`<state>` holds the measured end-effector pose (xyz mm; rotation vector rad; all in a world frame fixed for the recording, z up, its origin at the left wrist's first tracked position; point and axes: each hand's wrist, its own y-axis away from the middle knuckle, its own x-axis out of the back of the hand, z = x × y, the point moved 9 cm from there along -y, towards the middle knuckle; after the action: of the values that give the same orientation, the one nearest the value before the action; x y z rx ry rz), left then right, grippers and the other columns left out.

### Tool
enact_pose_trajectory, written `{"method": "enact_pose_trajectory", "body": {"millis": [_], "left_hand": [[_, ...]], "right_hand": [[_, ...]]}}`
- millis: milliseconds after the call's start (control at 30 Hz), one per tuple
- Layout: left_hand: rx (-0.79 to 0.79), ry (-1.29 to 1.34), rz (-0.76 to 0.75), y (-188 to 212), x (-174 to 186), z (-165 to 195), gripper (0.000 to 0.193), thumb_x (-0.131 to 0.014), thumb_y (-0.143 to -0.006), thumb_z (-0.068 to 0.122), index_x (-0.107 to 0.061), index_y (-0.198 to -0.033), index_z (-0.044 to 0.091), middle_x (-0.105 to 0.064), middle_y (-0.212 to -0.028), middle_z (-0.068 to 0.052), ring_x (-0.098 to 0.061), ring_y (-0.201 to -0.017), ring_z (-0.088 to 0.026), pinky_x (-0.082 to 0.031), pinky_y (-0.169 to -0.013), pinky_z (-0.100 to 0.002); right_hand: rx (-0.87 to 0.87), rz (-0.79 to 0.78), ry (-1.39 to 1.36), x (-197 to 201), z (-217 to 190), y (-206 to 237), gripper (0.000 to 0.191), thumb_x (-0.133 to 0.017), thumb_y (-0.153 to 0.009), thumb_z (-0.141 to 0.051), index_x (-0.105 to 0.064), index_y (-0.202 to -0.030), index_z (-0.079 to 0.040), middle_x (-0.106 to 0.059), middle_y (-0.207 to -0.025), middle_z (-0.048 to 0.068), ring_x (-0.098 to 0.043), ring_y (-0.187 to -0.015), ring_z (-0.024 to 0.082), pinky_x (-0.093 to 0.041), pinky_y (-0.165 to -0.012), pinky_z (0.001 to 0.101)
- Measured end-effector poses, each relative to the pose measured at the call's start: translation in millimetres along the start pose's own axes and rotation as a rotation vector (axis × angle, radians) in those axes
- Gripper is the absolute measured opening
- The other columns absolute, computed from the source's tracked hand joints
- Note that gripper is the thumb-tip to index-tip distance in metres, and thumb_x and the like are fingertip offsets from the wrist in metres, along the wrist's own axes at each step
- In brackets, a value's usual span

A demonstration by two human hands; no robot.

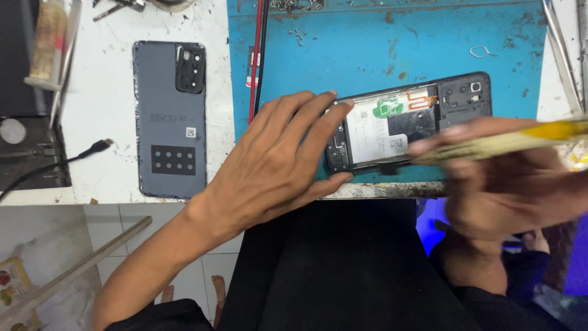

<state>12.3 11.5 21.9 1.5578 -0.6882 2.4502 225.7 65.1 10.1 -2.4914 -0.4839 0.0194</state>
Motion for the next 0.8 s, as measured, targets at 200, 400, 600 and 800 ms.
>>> {"method": "enact_pose_trajectory", "body": {"millis": [200, 400, 600, 800], "left_hand": [[0.005, -0.030, 0.022, 14.6, 5.7, 8.3, 0.053, -0.077, -0.099, 0.043, -0.065, -0.132, 0.004, -0.055, -0.138, -0.017, -0.055, -0.128, -0.033, -0.048, -0.110, -0.050], [0.013, -0.003, 0.086, 19.0, 3.9, 7.7, 0.046, -0.077, -0.102, 0.042, -0.071, -0.130, 0.006, -0.056, -0.128, -0.011, -0.055, -0.121, -0.028, -0.049, -0.109, -0.048], [0.025, 0.014, 0.092, 21.0, 0.5, 3.8, 0.047, -0.078, -0.101, 0.044, -0.071, -0.130, 0.008, -0.056, -0.127, -0.010, -0.056, -0.120, -0.028, -0.049, -0.108, -0.047], [0.027, -0.014, 0.105, 23.3, 1.9, -0.1, 0.044, -0.079, -0.102, 0.040, -0.072, -0.131, 0.008, -0.057, -0.127, -0.010, -0.056, -0.119, -0.029, -0.049, -0.106, -0.048]], "right_hand": [[-0.084, -0.143, 0.117, -36.5, -7.0, -6.5, 0.072, -0.066, -0.122, 0.003, -0.015, -0.163, -0.026, -0.069, -0.114, 0.018, -0.077, -0.096, 0.026, -0.067, -0.092, 0.0397], [-0.070, -0.190, 0.098, -39.2, -7.2, -13.4, 0.063, -0.065, -0.117, 0.001, -0.023, -0.159, -0.020, -0.070, -0.113, 0.017, -0.077, -0.096, 0.026, -0.069, -0.091, 0.0373], [-0.111, -0.277, 0.073, -38.2, 7.0, -6.6, 0.053, -0.063, -0.110, 0.000, -0.036, -0.153, -0.016, -0.071, -0.107, 0.017, -0.077, -0.092, 0.027, -0.070, -0.086, 0.0369], [0.010, -0.619, -0.058, -60.9, -31.2, -25.6, 0.037, -0.062, -0.099, -0.008, -0.047, -0.132, -0.017, -0.065, -0.106, 0.023, -0.073, -0.099, 0.036, -0.067, -0.087, 0.0470]]}}
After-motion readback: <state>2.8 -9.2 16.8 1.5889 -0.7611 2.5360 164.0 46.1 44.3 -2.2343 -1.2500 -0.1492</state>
